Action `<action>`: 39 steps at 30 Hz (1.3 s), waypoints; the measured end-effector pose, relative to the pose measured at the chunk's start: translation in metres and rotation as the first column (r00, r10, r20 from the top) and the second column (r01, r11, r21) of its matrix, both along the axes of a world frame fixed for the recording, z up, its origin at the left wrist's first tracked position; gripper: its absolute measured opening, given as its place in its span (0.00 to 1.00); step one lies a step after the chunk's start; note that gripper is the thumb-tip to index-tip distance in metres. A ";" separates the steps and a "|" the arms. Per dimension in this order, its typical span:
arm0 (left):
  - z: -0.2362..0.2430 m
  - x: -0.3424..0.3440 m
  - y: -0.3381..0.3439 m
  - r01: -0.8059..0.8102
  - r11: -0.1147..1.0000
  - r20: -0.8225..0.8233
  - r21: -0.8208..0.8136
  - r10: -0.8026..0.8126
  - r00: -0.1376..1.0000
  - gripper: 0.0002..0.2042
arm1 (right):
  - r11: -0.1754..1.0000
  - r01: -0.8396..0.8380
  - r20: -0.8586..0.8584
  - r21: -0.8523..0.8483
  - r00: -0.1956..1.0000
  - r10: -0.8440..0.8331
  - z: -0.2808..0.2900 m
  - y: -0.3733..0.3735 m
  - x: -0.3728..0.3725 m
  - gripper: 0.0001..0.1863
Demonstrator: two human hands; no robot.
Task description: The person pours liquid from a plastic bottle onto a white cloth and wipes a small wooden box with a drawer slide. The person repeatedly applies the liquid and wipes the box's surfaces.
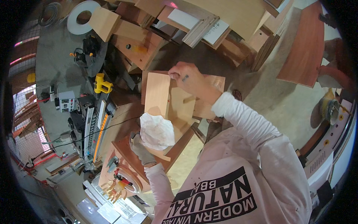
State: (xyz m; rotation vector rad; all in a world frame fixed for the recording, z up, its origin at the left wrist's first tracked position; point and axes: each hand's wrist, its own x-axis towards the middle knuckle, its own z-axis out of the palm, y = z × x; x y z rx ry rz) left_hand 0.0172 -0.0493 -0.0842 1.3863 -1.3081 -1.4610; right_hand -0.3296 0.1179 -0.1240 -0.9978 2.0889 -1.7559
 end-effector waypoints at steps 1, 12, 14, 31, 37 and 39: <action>0.002 -0.004 0.003 -0.003 1.000 -0.003 -0.002 0.003 1.000 0.18 | 0.997 -0.068 0.092 0.024 0.994 0.066 0.002 -0.002 -0.011 0.08; -0.007 0.010 -0.007 -0.020 0.996 0.130 -0.082 0.030 0.991 0.20 | 0.883 -0.469 0.825 0.009 0.503 0.259 0.038 -0.008 -0.063 0.09; -0.007 0.012 -0.004 -0.034 0.996 0.111 -0.077 0.042 0.993 0.22 | 0.877 -0.481 0.820 -0.004 0.500 0.278 0.029 -0.004 -0.061 0.11; 0.004 0.011 -0.001 -0.115 0.992 0.273 -0.055 0.126 0.954 0.25 | 0.801 -0.590 0.791 0.103 0.537 0.293 0.047 -0.021 -0.066 0.07; 0.005 0.010 0.002 -0.146 0.988 0.290 -0.045 0.153 0.945 0.26 | 0.772 -0.590 0.743 0.234 0.621 0.249 0.045 -0.031 -0.063 0.04; 0.006 0.007 0.006 -0.150 0.988 0.293 -0.043 0.156 0.943 0.26 | 0.708 -0.588 0.561 0.392 0.762 0.323 0.045 -0.031 -0.063 0.04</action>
